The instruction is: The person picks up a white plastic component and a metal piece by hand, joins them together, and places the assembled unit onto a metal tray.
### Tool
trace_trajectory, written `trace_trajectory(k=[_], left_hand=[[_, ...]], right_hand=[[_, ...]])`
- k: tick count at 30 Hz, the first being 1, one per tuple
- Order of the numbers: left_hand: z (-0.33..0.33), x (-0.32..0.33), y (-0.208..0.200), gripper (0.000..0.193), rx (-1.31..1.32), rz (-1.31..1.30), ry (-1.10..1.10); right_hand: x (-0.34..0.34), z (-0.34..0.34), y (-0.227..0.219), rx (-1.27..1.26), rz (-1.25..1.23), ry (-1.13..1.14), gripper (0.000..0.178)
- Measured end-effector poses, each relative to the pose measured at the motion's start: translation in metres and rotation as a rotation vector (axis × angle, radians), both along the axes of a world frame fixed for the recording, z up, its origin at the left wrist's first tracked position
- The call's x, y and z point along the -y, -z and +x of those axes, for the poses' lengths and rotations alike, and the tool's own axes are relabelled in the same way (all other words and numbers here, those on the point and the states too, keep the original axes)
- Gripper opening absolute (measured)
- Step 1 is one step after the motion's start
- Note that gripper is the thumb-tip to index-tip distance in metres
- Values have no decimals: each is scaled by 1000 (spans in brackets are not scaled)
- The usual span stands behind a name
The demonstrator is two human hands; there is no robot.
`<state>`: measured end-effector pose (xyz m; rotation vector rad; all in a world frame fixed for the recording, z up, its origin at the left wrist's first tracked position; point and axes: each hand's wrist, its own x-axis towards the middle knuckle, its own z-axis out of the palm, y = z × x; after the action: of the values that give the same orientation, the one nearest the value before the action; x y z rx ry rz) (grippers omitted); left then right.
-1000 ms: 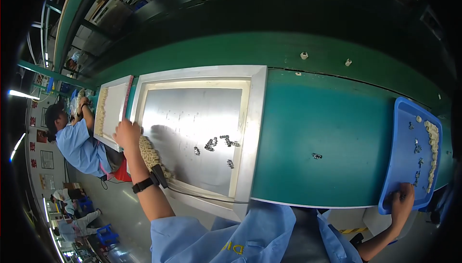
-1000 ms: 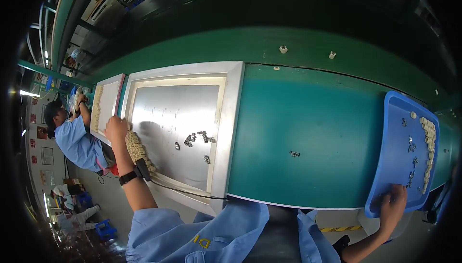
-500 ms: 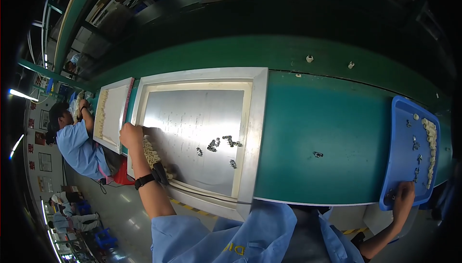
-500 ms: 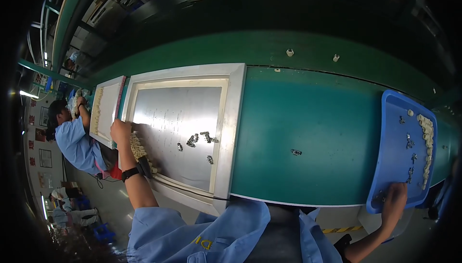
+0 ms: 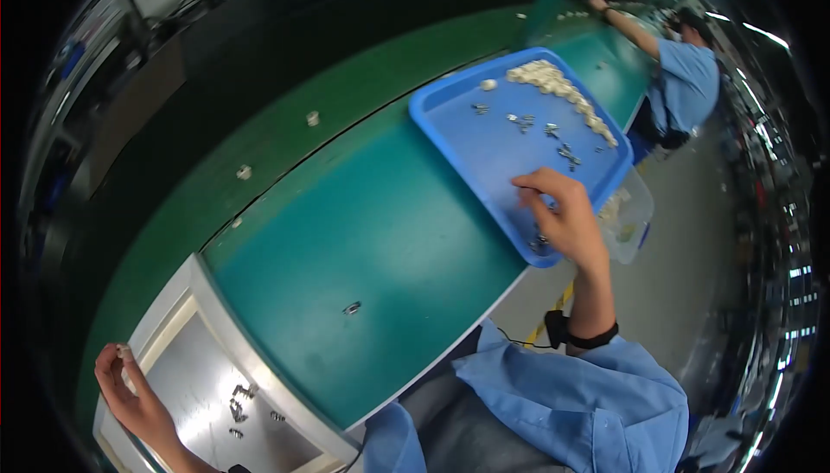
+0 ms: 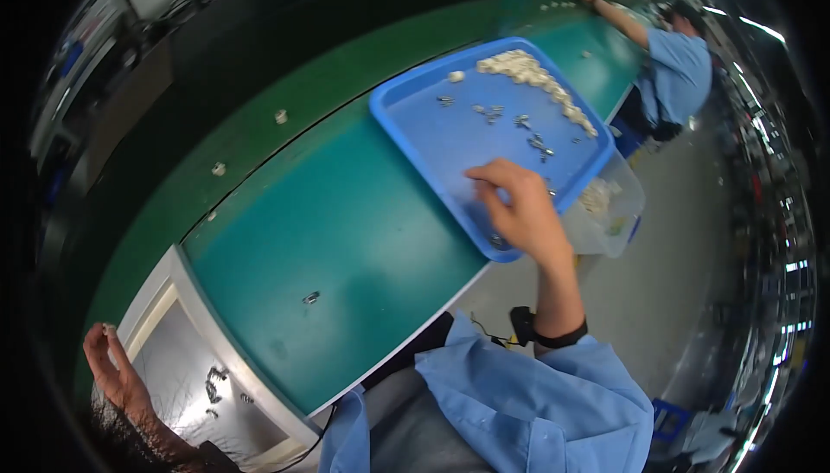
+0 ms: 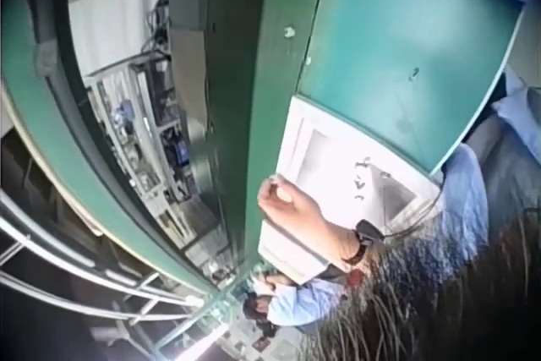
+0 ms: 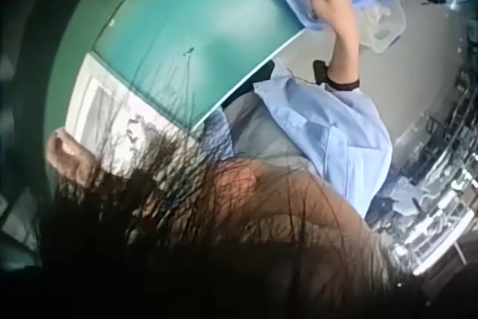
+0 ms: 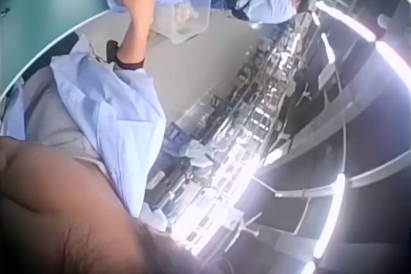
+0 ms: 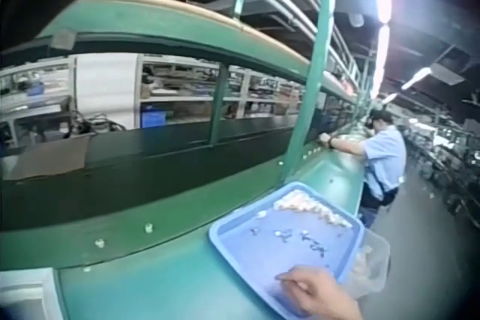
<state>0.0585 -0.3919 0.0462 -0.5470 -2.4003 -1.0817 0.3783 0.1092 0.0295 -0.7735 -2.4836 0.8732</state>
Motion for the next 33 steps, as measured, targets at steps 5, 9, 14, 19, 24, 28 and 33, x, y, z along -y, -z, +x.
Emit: trace_trajectory(k=[5, 9, 14, 19, 24, 28, 33], left_hand=[[69, -150, -35, 26, 14, 39, 697], [105, -198, -33, 24, 100, 63, 902], [112, -206, -16, 31, 70, 111, 989], [116, -202, -16, 33, 15, 166, 962], [117, -197, -18, 39, -87, 159, 911], [120, -197, -19, 43, -128, 144, 909], [123, -196, -17, 36, -127, 125, 920]], right_hand=[[35, -13, -21, -165, -266, -114, 14], [61, -31, -21, -387, -536, -314, 9], [91, -55, -26, -604, -713, -458, 9], [116, -69, -38, -633, -737, -598, 16], [129, -79, -39, -699, -496, -665, 19], [134, -81, -38, -752, -430, -678, 18], [135, -81, -36, -783, -367, -661, 19]])
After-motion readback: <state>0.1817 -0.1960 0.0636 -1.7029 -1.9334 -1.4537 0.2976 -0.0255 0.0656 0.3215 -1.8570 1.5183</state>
